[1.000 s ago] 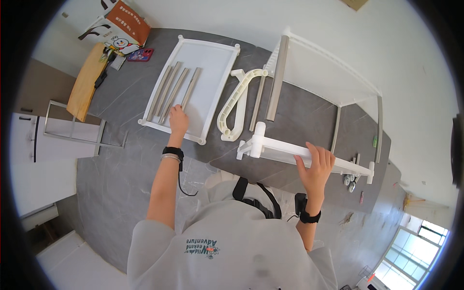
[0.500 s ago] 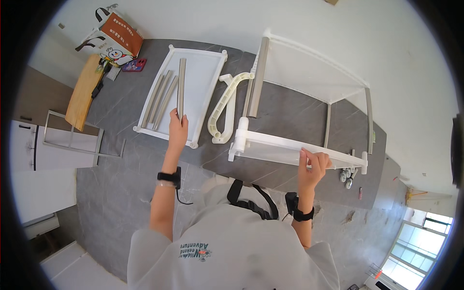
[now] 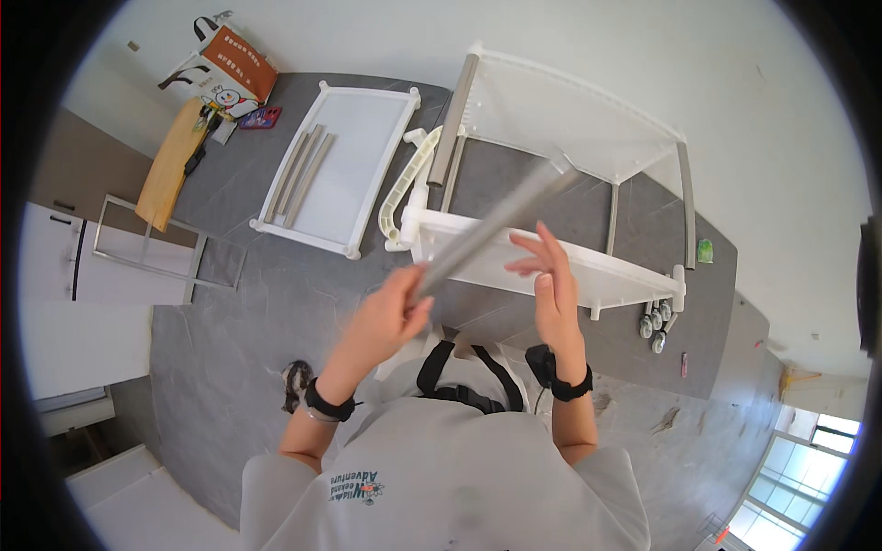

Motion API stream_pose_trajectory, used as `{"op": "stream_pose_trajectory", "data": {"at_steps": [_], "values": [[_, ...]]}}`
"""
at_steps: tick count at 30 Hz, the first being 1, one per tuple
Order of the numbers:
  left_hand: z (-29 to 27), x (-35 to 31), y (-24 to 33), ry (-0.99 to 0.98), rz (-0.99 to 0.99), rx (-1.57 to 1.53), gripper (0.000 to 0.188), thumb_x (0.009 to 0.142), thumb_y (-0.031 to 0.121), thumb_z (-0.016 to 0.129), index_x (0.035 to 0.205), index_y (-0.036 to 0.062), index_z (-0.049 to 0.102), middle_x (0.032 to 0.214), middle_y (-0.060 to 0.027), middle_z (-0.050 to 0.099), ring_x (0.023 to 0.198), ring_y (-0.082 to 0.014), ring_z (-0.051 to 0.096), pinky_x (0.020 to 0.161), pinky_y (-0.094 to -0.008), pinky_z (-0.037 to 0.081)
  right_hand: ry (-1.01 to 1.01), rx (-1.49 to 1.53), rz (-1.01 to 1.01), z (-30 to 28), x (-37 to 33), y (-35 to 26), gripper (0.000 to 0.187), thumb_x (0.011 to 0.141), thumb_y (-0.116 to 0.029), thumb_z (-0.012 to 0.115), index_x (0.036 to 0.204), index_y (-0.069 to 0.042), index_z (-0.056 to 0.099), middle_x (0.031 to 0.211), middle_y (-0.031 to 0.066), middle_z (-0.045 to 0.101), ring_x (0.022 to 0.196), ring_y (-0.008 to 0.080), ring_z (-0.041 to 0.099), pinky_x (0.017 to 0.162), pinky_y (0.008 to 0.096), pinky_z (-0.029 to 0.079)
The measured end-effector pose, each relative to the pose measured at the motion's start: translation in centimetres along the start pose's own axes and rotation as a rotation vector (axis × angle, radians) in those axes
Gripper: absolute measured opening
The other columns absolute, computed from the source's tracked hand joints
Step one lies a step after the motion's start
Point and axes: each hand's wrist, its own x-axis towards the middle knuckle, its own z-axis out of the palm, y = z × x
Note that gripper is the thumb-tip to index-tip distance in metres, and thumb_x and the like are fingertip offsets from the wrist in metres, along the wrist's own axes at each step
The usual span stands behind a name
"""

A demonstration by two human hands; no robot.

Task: Assembling a white plastic and metal rolling storage cart.

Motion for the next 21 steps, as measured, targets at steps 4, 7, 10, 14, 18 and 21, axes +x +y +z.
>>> {"op": "stream_pose_trajectory", "data": {"at_steps": [4,7,10,14,18,21], "values": [[3.6,-1.8,0.0,-0.214,0.203,0.009,0.039,0.083,0.013,0.056,0.118,0.0031,0.043,0.096,-0.0156,0.058,0.076,-0.0298,0.061,0.065,-0.0359,0.049,0.007,0.322,0.166,0.5,0.1,-0.3,0.056,0.096,-0.04,0.03,0.132,0.001,0.027,0.107,0.0188,0.058,0.082,0.0241,0.062,0.074,0.0341,0.048],[5.1,-3.6,-0.5,-0.192,0.137,-0.012,0.039,0.084,0.014,0.056,0.118,0.0031,0.043,0.087,-0.0161,0.058,0.073,-0.0327,0.059,0.063,-0.0367,0.048,-0.071,0.395,0.174,0.7,-0.5,0.5,0.05,0.097,-0.036,0.029,0.129,0.003,0.03,0.1,0.0187,0.059,0.081,0.0256,0.062,0.075,0.0362,0.049],[5.3,-5.1,-0.1,-0.214,0.04,-0.043,0.038,0.085,0.016,0.054,0.118,0.0023,0.042,0.082,-0.0171,0.057,0.071,-0.034,0.058,0.063,-0.0369,0.046,-0.097,0.516,0.185,1.1,-0.8,0.4,0.045,0.097,-0.033,0.031,0.127,0.0,0.031,0.091,0.0149,0.06,0.081,0.0238,0.062,0.079,0.0356,0.048],[5.6,-6.4,-0.2,-0.263,0.077,-0.102,0.031,0.088,0.015,0.049,0.116,0.0034,0.044,0.095,-0.0167,0.057,0.084,-0.0336,0.058,0.071,-0.0392,0.046,-0.099,0.712,0.238,2.5,-1.0,-1.0,0.043,0.097,-0.034,0.032,0.124,-0.002,0.035,0.076,0.009,0.053,0.069,0.0205,0.059,0.064,0.0316,0.048],[3.3,-3.6,-2.4,0.04,0.299,0.116,0.026,0.09,0.017,0.047,0.112,0.002,0.048,0.1,-0.0169,0.053,0.095,-0.0327,0.053,0.079,-0.0373,0.044,-0.058,0.607,0.229,2.6,-0.9,-1.6,0.037,0.096,-0.03,0.037,0.119,-0.001,0.04,0.07,0.0051,0.047,0.053,0.0112,0.05,0.046,0.0239,0.04],[0.6,0.1,-3.3,0.191,0.294,-0.017,0.027,0.091,0.018,0.045,0.112,0.0006,0.048,0.103,-0.0171,0.053,0.099,-0.0313,0.053,0.084,-0.0366,0.043,-0.048,0.403,0.302,2.6,-0.5,-1.4,0.03,0.092,-0.023,0.049,0.113,-0.002,0.046,0.064,0.0019,0.046,0.048,0.0063,0.042,0.045,0.0204,0.037]]}}
